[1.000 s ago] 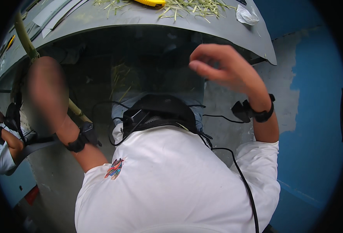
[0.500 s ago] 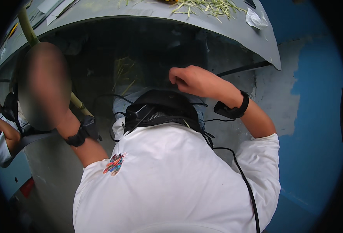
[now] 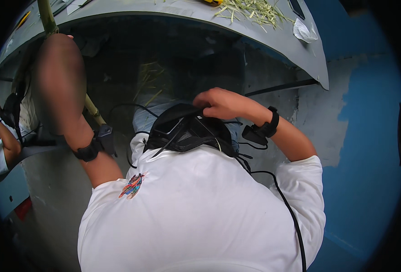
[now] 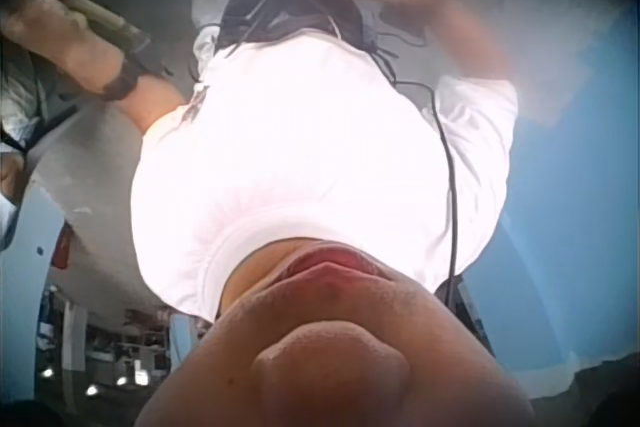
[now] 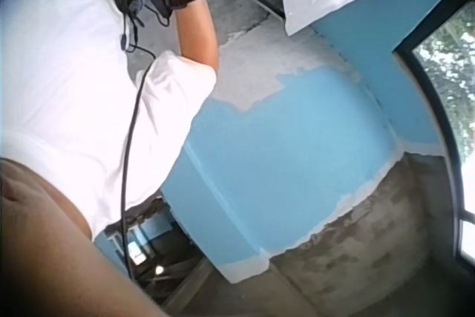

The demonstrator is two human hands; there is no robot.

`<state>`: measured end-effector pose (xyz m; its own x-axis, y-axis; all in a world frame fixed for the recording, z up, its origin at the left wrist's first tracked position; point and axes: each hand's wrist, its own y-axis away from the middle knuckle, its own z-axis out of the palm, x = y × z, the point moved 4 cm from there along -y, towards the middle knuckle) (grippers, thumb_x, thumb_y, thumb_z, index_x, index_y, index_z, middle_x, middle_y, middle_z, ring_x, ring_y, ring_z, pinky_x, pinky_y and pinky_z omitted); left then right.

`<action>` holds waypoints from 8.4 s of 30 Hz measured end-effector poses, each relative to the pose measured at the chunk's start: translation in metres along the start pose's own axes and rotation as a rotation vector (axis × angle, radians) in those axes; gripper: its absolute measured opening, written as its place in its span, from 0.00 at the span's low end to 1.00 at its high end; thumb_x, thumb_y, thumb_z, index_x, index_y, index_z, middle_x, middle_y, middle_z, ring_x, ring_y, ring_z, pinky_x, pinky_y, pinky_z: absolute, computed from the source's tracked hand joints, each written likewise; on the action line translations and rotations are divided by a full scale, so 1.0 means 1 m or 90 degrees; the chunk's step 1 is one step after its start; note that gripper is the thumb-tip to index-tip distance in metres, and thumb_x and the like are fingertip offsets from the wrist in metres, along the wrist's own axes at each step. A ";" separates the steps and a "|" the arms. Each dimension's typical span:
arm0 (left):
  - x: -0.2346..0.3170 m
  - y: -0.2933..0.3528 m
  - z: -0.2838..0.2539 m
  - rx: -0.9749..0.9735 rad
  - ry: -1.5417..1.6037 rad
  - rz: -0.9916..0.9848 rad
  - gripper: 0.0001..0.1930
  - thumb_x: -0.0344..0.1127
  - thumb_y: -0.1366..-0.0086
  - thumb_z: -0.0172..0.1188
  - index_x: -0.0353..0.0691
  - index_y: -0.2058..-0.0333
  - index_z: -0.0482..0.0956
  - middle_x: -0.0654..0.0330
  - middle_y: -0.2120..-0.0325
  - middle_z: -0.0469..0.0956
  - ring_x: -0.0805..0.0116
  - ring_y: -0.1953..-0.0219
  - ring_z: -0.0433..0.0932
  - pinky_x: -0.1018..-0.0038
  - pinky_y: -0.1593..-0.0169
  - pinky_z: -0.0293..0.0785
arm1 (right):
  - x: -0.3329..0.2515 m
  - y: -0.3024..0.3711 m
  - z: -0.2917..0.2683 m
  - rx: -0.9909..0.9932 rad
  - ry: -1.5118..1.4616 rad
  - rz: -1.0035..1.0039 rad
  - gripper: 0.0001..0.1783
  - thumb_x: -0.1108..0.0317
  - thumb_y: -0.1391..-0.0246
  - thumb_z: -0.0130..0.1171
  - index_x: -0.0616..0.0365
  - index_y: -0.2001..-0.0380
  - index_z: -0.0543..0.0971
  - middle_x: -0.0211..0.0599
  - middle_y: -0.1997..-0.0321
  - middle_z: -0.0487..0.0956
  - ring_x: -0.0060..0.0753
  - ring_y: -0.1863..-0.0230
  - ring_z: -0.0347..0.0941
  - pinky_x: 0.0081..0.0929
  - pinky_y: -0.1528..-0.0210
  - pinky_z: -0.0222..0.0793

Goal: Scrape a bamboo stalk with a utility knife and wipe it clean with a cloth.

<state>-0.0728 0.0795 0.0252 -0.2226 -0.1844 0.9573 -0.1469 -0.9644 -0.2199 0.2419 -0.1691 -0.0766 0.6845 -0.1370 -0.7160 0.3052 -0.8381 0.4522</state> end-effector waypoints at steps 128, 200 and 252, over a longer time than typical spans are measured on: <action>0.074 0.029 0.077 -0.152 -0.467 0.153 0.19 0.50 0.22 0.72 0.41 0.47 0.89 0.50 0.66 0.88 0.46 0.65 0.86 0.58 0.58 0.79 | -0.120 0.040 -0.277 0.467 -0.129 0.077 0.18 0.55 0.29 0.58 0.61 0.61 0.80 0.32 0.67 0.82 0.24 0.68 0.82 0.30 0.70 0.72; 0.074 -0.041 0.220 -0.294 -0.648 0.645 0.18 0.49 0.24 0.72 0.38 0.62 0.84 0.51 0.67 0.85 0.44 0.59 0.85 0.50 0.51 0.79 | -0.089 0.054 -0.221 0.812 0.236 0.008 0.40 0.32 0.22 0.58 0.63 0.68 0.83 0.60 0.71 0.85 0.70 0.66 0.85 0.61 0.61 0.78; 0.003 0.035 0.119 -0.299 -0.389 0.046 0.25 0.56 0.12 0.58 0.37 0.60 0.76 0.65 0.76 0.72 0.73 0.74 0.72 0.68 0.67 0.72 | -0.099 0.074 -0.205 0.716 0.295 -0.036 0.33 0.36 0.19 0.55 0.60 0.56 0.81 0.58 0.63 0.87 0.70 0.57 0.85 0.61 0.54 0.78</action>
<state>0.0358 0.0223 0.0430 0.3045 -0.4473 0.8410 -0.5761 -0.7896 -0.2113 0.3330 -0.1094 0.1367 0.9308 -0.0766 -0.3575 -0.2441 -0.8581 -0.4517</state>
